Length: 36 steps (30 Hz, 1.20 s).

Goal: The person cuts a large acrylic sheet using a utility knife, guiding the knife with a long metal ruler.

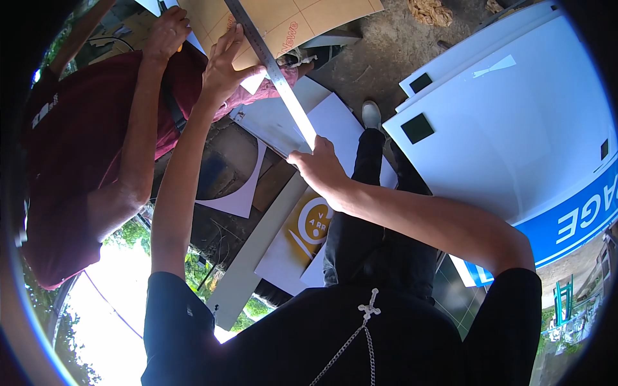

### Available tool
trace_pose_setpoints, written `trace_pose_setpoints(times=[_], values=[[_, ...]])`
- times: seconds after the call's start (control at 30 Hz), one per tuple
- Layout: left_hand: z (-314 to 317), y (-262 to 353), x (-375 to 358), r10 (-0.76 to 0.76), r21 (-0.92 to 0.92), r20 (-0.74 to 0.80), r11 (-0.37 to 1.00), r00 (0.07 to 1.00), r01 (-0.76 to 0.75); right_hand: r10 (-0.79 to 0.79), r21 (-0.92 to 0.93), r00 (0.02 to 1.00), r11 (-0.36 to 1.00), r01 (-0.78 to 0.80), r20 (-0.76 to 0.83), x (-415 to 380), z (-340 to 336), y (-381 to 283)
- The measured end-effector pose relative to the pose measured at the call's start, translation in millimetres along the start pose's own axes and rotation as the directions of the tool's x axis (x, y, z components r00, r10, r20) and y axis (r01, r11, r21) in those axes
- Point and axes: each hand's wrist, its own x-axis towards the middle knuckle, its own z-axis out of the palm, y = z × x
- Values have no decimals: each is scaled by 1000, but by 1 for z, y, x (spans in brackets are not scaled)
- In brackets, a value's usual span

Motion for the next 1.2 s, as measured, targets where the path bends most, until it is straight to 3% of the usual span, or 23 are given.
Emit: trace_pose_setpoints(times=[0.27,0.67,0.77,1.2], values=[[0,2,-1,6,6,-14,1000,1000,-6,-44,-15,990,999,42,-136,7,7,11],[2,1,-1,15,3,-43,1000,999,-15,-44,-25,990,999,41,-135,8,7,11],[3,1,-2,20,0,-56,1000,998,-20,-4,-15,1000,1000,4,1,1,1,2],[-1,5,-1,30,-3,-50,1000,998,-30,-25,-9,1000,1000,25,-18,1,2,4]])
